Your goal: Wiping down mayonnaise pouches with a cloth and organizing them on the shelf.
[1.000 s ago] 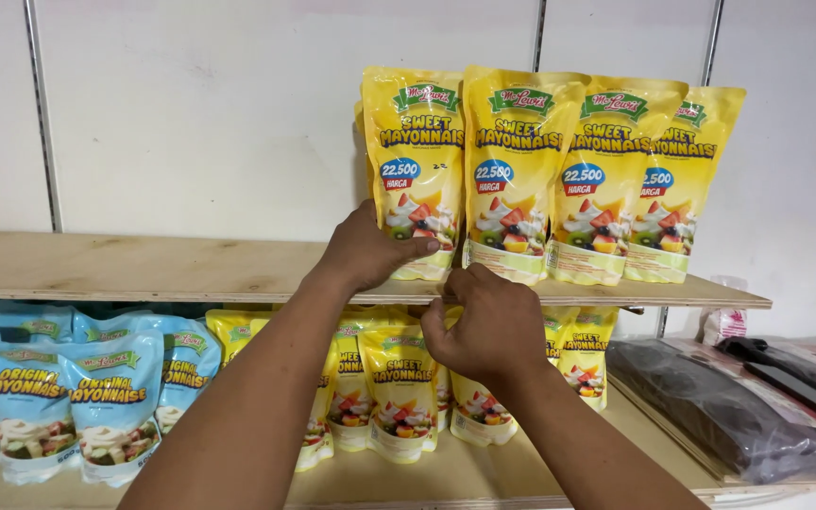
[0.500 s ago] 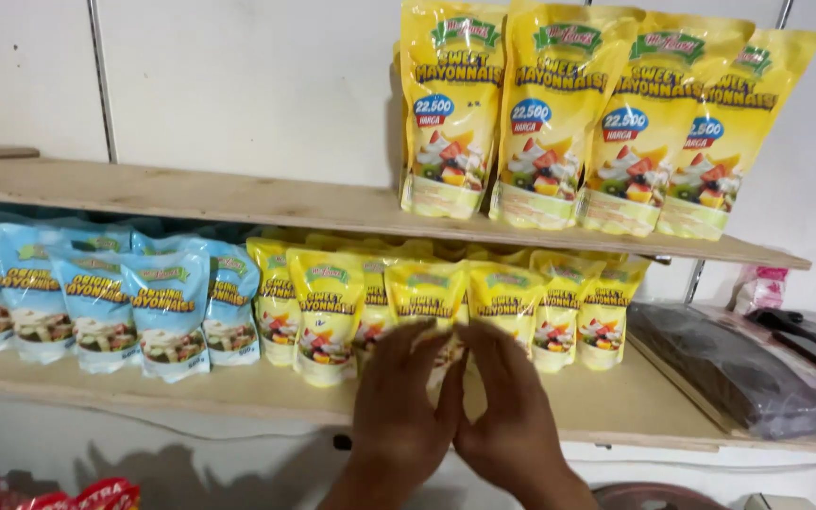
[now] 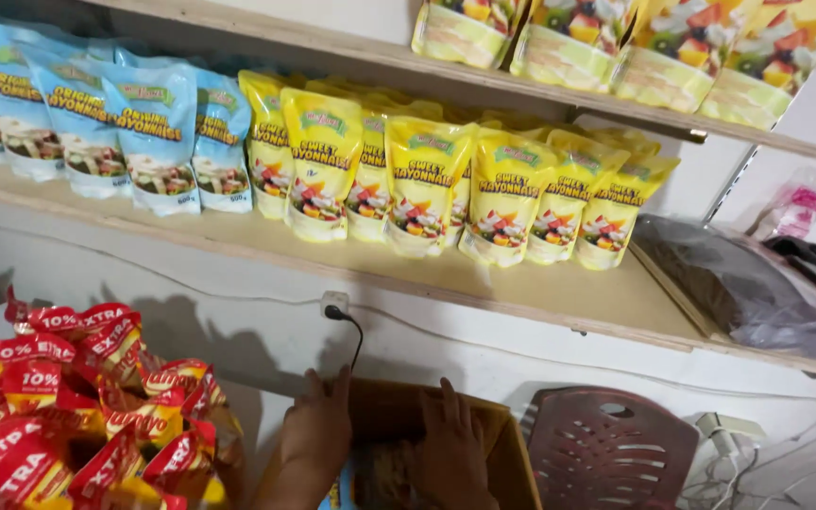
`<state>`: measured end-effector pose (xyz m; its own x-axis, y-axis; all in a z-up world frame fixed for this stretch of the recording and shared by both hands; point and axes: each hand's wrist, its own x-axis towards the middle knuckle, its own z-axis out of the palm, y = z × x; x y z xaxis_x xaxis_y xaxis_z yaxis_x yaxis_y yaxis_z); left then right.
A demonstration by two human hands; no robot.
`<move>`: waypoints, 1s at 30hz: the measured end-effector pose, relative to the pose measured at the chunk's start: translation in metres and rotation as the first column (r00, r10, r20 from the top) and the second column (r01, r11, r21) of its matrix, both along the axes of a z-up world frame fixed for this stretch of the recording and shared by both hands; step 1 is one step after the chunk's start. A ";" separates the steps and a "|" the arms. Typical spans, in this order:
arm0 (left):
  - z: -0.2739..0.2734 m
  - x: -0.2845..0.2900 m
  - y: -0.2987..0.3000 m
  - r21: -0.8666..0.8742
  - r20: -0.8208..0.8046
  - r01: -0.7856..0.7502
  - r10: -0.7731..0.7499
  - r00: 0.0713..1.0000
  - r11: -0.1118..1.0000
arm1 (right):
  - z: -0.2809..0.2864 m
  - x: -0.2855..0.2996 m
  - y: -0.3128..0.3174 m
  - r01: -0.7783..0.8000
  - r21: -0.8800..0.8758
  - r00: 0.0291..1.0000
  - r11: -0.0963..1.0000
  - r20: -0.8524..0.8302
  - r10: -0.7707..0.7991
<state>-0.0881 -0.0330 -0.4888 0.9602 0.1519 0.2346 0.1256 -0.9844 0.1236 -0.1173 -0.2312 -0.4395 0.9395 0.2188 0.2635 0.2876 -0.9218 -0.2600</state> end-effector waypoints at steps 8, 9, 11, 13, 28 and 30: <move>0.017 -0.006 0.008 -0.138 -0.192 -0.115 0.088 0.977 0.984 | 0.013 -0.023 -0.003 0.346 -0.175 0.843 0.922 -0.374 -0.387; 0.019 -0.007 0.010 -0.137 -0.202 -0.106 0.077 0.976 0.985 | 0.008 -0.026 -0.004 0.320 -0.253 0.749 0.913 -0.522 -0.407; 0.018 -0.010 0.015 -0.147 -0.179 -0.070 0.043 0.983 0.987 | -0.036 -0.006 -0.020 0.237 -0.253 0.723 0.938 -0.599 -0.345; 0.022 -0.016 0.022 -0.151 -0.168 -0.022 -0.004 0.986 0.988 | -0.049 -0.005 -0.022 0.160 -0.239 0.677 0.958 -0.679 -0.283; 0.051 -0.020 0.078 -0.223 -0.274 0.199 -0.257 0.927 0.954 | -0.038 -0.025 0.005 0.228 -0.096 0.667 0.969 -0.710 -0.228; 0.059 -0.021 0.093 -0.232 -0.336 0.154 -0.227 0.914 0.961 | -0.049 -0.024 0.014 0.153 0.002 0.702 0.988 -0.704 -0.107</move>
<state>-0.1093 0.0604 -0.4301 0.9890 -0.0347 -0.1435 0.0099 -0.9543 0.2988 -0.1410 -0.2176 -0.4882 0.8762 0.0870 -0.4740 -0.1197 -0.9135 -0.3889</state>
